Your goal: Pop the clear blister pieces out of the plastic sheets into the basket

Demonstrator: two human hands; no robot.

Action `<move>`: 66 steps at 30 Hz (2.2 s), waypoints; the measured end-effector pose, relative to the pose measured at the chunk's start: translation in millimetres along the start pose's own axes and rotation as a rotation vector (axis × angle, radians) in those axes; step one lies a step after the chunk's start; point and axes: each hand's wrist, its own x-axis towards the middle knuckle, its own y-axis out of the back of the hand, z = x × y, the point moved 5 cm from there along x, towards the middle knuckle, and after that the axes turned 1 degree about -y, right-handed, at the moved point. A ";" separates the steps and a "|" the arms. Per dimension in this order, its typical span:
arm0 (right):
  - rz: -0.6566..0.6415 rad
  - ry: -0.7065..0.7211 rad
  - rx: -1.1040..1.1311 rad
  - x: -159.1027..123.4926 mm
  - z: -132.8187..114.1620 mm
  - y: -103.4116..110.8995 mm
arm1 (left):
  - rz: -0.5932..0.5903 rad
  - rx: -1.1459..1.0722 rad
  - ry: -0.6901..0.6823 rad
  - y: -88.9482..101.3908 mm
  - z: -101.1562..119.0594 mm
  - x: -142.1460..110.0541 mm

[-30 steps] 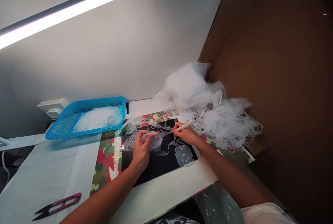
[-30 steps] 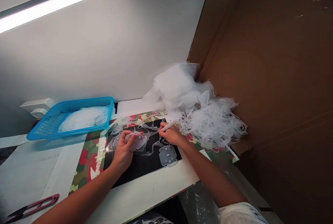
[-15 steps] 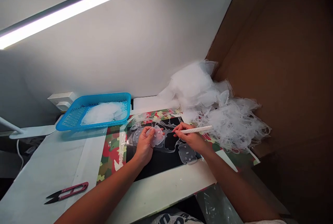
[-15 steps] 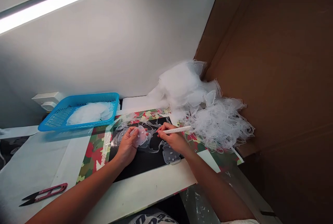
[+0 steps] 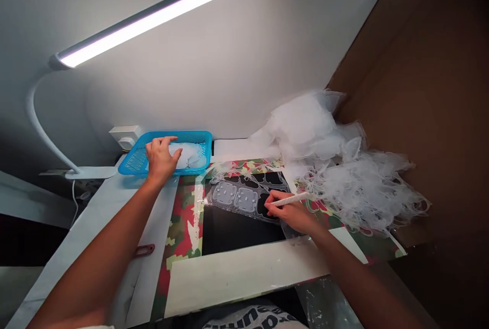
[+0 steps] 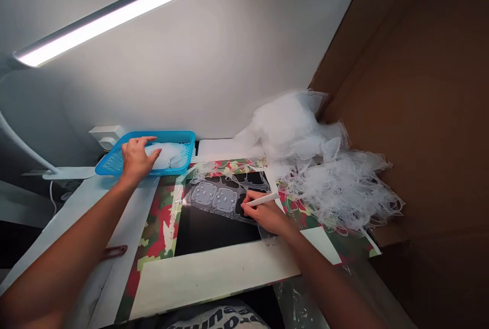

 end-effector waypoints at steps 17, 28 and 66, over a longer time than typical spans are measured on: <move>-0.040 0.343 -0.142 15.9 -28.0 -39.7 | -0.740 0.235 -0.601 -68.5 49.5 -204.9; -0.081 0.363 -0.264 15.2 -21.8 -46.1 | -0.793 0.240 -0.588 -74.7 39.0 -208.5; -0.102 -0.007 0.268 53.5 -18.8 -2.4 | -0.759 -0.525 0.292 -137.3 57.9 -154.4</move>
